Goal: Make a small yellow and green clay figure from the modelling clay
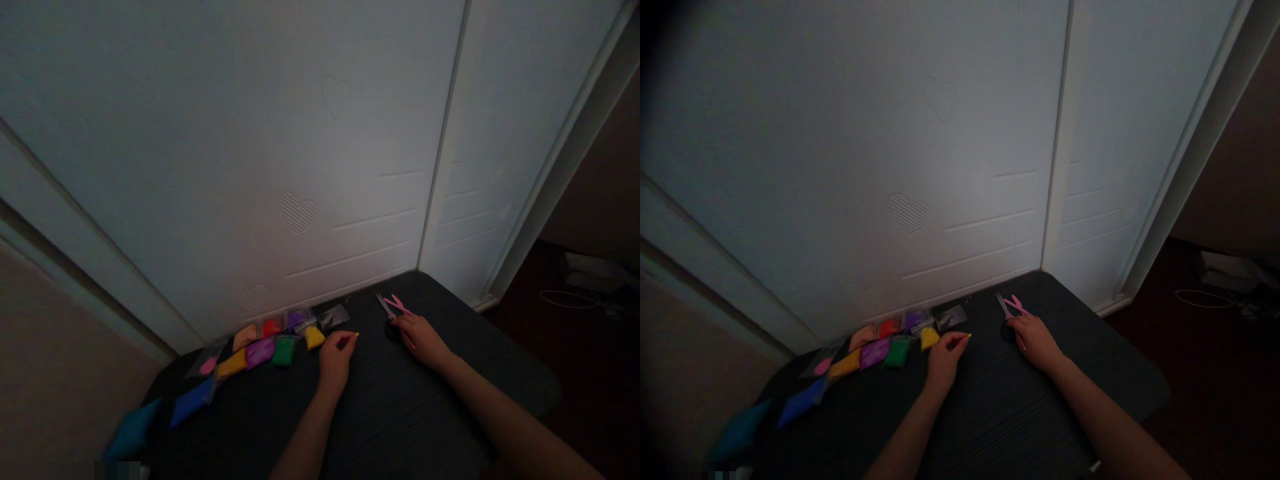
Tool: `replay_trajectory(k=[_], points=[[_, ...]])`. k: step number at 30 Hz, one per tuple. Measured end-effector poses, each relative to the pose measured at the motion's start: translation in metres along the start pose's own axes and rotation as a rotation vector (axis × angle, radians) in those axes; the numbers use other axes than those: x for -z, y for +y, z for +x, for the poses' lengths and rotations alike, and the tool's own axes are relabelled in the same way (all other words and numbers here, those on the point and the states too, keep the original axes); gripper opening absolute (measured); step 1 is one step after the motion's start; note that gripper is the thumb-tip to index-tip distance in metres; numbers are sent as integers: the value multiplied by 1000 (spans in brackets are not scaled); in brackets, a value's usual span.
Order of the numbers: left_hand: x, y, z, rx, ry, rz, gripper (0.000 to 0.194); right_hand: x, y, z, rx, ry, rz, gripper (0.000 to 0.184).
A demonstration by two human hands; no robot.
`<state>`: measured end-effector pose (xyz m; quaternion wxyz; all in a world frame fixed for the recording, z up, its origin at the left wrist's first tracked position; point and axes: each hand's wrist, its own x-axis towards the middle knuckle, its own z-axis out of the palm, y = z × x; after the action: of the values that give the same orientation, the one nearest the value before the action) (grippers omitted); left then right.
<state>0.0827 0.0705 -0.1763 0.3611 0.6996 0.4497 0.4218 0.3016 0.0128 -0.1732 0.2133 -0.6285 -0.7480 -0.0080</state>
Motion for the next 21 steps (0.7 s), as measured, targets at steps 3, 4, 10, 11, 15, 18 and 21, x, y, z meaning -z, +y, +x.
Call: replay_trajectory(k=[3, 4, 10, 11, 15, 18, 21], points=[[-15, -2, 8, -16, 4, 73, 18, -4, 6, 1, -3, 4, 26, 30], [-21, -2, 12, -25, 8, 98, 17, -4, 7, 0, -1, 6, 34, 30], [-48, -1, 36, -62, 63, 259, 14, 1, 5, -2, 1, 37, 65, 29], [-50, -1, 39, -63, 69, 286, 14, 2, 4, -2, -2, 37, 71, 30], [-53, -3, 42, -72, 64, 377, 14, 1, 5, -1, -23, 37, 99, 30], [-52, -4, 41, -81, 44, 419, 14, 0, 7, -1, -32, 31, 112, 29], [-52, -4, 40, -81, 32, 441, 14, 0, 8, 0, -29, 25, 112, 29]])
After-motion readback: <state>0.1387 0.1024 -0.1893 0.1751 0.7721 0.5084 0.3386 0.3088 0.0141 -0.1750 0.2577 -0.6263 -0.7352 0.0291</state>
